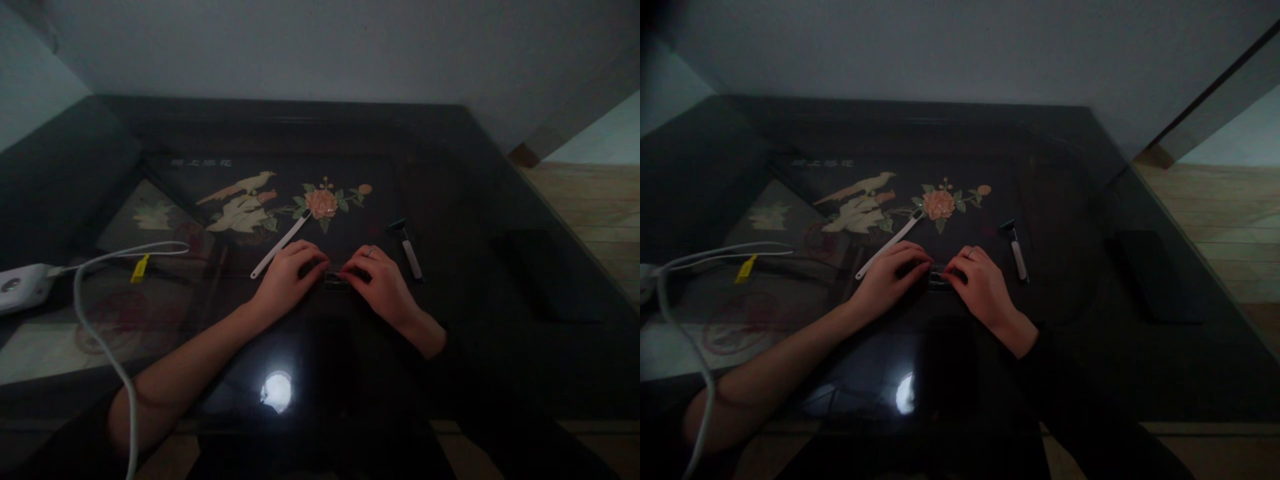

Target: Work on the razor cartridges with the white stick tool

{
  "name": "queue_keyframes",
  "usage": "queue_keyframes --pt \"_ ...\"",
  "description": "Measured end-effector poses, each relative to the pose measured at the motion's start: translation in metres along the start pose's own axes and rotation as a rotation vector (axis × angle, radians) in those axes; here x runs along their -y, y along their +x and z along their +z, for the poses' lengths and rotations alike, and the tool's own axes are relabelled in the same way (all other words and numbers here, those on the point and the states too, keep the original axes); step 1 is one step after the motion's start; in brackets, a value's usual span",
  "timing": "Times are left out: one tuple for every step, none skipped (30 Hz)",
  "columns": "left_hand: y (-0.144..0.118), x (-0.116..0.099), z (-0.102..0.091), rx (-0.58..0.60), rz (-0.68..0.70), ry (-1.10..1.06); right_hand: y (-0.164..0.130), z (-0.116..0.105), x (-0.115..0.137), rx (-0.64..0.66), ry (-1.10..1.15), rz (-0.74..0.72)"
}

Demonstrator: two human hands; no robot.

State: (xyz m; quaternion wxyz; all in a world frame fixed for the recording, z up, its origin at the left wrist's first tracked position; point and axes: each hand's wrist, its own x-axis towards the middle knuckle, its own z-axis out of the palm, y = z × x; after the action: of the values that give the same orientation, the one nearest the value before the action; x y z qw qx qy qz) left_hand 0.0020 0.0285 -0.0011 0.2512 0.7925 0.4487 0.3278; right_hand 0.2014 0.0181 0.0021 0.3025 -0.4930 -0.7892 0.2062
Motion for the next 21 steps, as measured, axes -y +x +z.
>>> queue_keyframes --pt "0.0004 -0.0003 -0.0006 0.006 -0.016 0.008 -0.0003 0.0002 -0.0004 0.007 -0.005 0.006" --pt "0.0004 -0.0005 -0.0010 0.018 -0.029 0.025 -0.0006 0.0005 -0.0006 0.014 -0.009 0.010" --pt "0.0002 -0.0006 -0.0011 0.035 -0.038 0.049 -0.0008 0.0006 -0.0007 0.020 -0.010 0.012" --pt "-0.0003 -0.0006 -0.0009 0.052 -0.042 0.074 -0.0009 0.0008 -0.0006 0.027 -0.010 0.013" --pt "-0.0009 -0.0006 -0.0005 0.067 -0.042 0.098 -0.0009 0.0009 -0.0002 0.032 -0.009 0.016" --pt "-0.0017 -0.0005 0.0001 0.077 -0.040 0.118 -0.0008 0.0009 0.0002 0.037 -0.007 0.021" --pt "-0.0023 -0.0003 0.0009 0.082 -0.037 0.133 -0.0007 0.0010 0.0008 0.042 -0.005 0.027" --pt "-0.0029 -0.0001 0.0017 0.085 -0.035 0.143 -0.0005 0.0010 0.0013 0.045 -0.004 0.036" --pt "-0.0032 0.0001 0.0025 0.083 -0.035 0.149 -0.0002 0.0011 0.0019 0.047 -0.005 0.046" --pt "-0.0034 0.0004 0.0033 0.080 -0.034 0.152 0.0000 0.0012 0.0024 0.049 -0.006 0.054" --pt "-0.0033 0.0006 0.0039 0.079 -0.034 0.153 0.0003 0.0014 0.0028 0.051 -0.008 0.061" --pt "-0.0030 0.0008 0.0045 0.078 -0.035 0.151 0.0006 0.0016 0.0031 0.053 -0.009 0.065" --pt "-0.0027 0.0009 0.0049 0.077 -0.039 0.149 0.0008 0.0018 0.0033 0.055 -0.008 0.068" --pt "-0.0023 0.0010 0.0053 0.075 -0.044 0.146 0.0011 0.0020 0.0035 0.061 -0.006 0.071" --pt "-0.0018 0.0010 0.0055 0.075 -0.049 0.141 0.0013 0.0020 0.0036 0.069 -0.003 0.074" --pt "-0.0014 0.0009 0.0057 0.075 -0.055 0.136 0.0017 0.0019 0.0036 0.077 0.000 0.076" --pt "-0.0011 0.0008 0.0058 0.073 -0.060 0.131 0.0020 0.0017 0.0036 0.084 0.006 0.078" --pt "-0.0008 0.0006 0.0057 0.073 -0.065 0.128 0.0025 0.0012 0.0034 0.087 0.014 0.079" --pt "-0.0006 0.0003 0.0057 0.075 -0.070 0.125 0.0030 0.0005 0.0031 0.083 0.025 0.081" --pt "-0.0004 0.0001 0.0055 0.078 -0.074 0.123 0.0036 -0.0003 0.0026 0.073 0.038 0.085" --pt "-0.0003 -0.0002 0.0054 0.081 -0.079 0.123 0.0042 -0.0011 0.0021 0.059 0.050 0.091"
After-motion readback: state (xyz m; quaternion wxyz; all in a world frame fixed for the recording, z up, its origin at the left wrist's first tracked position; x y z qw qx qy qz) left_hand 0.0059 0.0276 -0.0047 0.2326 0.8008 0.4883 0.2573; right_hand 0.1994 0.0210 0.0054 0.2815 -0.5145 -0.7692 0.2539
